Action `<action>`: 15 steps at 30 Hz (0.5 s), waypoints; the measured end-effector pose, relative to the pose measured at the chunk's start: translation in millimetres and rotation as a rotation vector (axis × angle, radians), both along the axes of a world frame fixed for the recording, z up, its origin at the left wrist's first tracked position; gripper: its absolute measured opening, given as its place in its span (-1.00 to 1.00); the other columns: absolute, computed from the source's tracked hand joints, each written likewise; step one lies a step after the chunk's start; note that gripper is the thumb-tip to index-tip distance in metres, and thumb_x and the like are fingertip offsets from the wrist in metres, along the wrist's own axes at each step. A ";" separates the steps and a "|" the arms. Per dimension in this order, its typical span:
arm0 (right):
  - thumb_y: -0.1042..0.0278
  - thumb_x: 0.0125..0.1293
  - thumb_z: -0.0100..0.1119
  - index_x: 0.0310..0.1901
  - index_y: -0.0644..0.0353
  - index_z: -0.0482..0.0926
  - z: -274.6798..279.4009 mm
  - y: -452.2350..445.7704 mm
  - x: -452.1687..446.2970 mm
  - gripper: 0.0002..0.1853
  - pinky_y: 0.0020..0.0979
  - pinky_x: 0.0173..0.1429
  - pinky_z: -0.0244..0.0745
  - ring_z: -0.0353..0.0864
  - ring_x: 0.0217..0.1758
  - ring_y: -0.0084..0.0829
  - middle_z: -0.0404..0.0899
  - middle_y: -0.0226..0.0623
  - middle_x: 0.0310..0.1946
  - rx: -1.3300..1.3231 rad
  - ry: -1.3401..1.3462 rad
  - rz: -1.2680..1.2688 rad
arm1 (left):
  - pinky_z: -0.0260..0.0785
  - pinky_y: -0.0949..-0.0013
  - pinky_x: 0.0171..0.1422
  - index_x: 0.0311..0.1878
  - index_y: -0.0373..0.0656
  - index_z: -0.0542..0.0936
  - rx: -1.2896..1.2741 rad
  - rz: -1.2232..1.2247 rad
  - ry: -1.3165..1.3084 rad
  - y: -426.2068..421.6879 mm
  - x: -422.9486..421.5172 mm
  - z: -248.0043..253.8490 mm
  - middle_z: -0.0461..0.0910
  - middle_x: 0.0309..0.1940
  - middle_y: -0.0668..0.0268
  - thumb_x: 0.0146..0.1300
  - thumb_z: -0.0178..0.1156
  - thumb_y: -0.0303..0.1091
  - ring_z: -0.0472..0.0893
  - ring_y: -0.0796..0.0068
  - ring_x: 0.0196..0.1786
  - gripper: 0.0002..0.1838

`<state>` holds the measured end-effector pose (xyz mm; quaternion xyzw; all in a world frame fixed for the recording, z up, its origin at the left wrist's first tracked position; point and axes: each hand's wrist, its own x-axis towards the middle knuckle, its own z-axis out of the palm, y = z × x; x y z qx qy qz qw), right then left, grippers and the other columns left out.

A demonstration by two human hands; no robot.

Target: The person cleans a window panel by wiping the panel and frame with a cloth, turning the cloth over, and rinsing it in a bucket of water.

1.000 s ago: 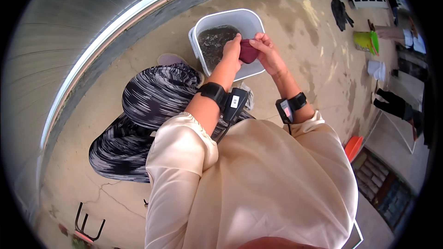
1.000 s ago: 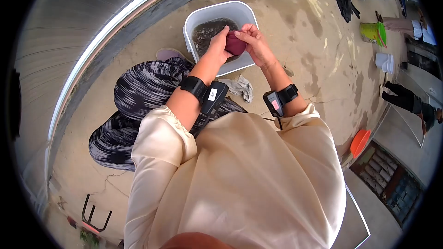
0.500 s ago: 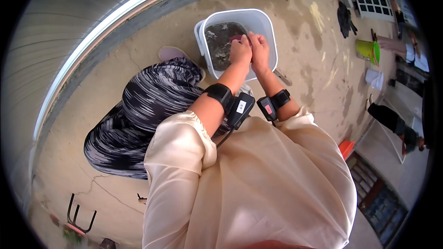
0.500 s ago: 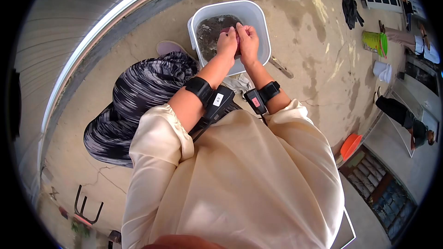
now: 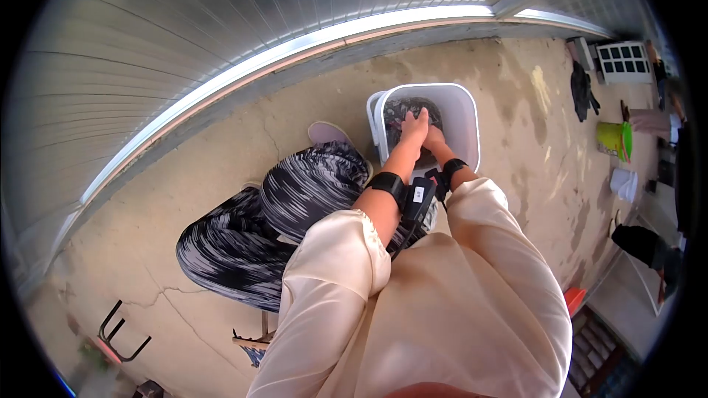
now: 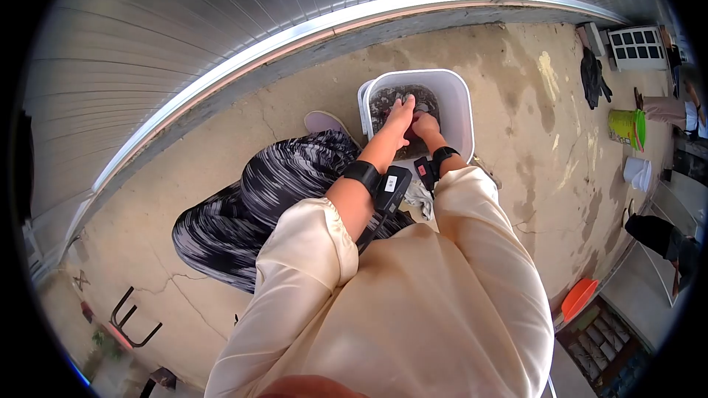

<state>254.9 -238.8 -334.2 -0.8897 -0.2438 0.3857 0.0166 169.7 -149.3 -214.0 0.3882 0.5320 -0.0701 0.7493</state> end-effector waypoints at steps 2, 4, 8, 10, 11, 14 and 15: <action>0.29 -0.05 0.24 -0.08 0.00 0.60 -55.8 -15.2 7.7 -0.60 -0.32 0.00 0.45 0.58 -0.05 -0.30 0.60 -0.20 -0.12 0.155 0.069 -0.045 | 0.04 -0.26 0.25 0.41 0.04 -0.12 -0.048 -0.030 0.021 2.3 -2.7 4.2 -0.14 0.42 0.12 0.22 -0.09 0.20 0.01 -0.04 0.40 -0.19; 0.34 -0.05 0.18 -0.15 0.08 0.62 15.6 1.4 7.8 -0.67 -0.36 -0.03 0.46 0.60 -0.10 -0.34 0.63 -0.21 -0.21 0.047 0.307 0.164 | -0.04 -0.39 0.24 0.43 0.15 -0.23 -0.096 -0.057 0.043 4.1 -5.1 7.6 -0.20 0.44 0.24 0.22 -0.09 0.25 -0.01 0.00 0.42 -0.15; 0.42 -0.05 0.11 -0.27 0.19 0.60 107.1 -25.1 9.0 -0.75 -0.49 -0.13 0.42 0.53 -0.26 -0.52 0.59 -0.35 -0.39 0.474 0.532 -0.234 | 0.12 -0.39 0.15 0.42 0.10 -0.16 -0.088 -0.096 0.221 2.6 -2.6 8.1 -0.07 0.40 0.15 0.19 -0.01 0.21 0.12 -0.08 0.35 -0.14; 0.45 -0.04 0.10 -0.28 0.21 0.58 160.3 -31.6 0.7 -0.78 -0.53 -0.10 0.37 0.50 -0.26 -0.52 0.58 -0.41 -0.39 0.581 0.599 -0.249 | 0.29 -0.10 0.15 0.39 -0.08 -0.02 -0.075 -0.069 0.282 0.0 -7.2 32.4 -0.09 0.37 -0.02 0.12 0.06 0.17 0.19 -0.11 0.31 -0.12; 0.45 -0.04 0.10 -0.28 0.21 0.58 185.2 -34.1 -4.2 -0.78 -0.53 -0.10 0.37 0.50 -0.26 -0.52 0.58 -0.41 -0.39 0.588 0.597 -0.248 | 0.33 -0.07 0.12 0.36 -0.10 0.04 -0.134 -0.036 0.272 0.2 -8.8 39.6 -0.01 0.35 0.01 0.14 0.09 0.11 0.25 -0.04 0.28 -0.17; 0.48 -0.03 0.05 -0.28 0.19 0.55 220.3 -38.9 -12.5 -0.78 -0.50 0.05 0.30 0.47 -0.12 -0.51 0.55 -0.40 -0.25 0.652 0.761 -0.349 | 0.41 -0.06 0.01 0.25 -0.26 0.18 -0.126 -0.003 0.089 -17.4 -2.4 -37.9 0.29 0.16 0.03 0.25 0.02 0.00 0.47 0.06 0.08 -0.35; 0.47 -0.02 0.02 -0.26 0.17 0.54 217.3 -41.3 -12.2 -0.77 -0.47 0.11 0.25 0.43 -0.05 -0.50 0.52 -0.38 -0.18 0.792 0.820 -0.428 | 0.44 -0.05 -0.03 0.21 -0.31 0.23 -0.126 0.008 0.026 -18.4 -0.8 -43.4 0.39 0.09 0.03 0.29 0.00 -0.04 0.54 0.09 0.02 -0.41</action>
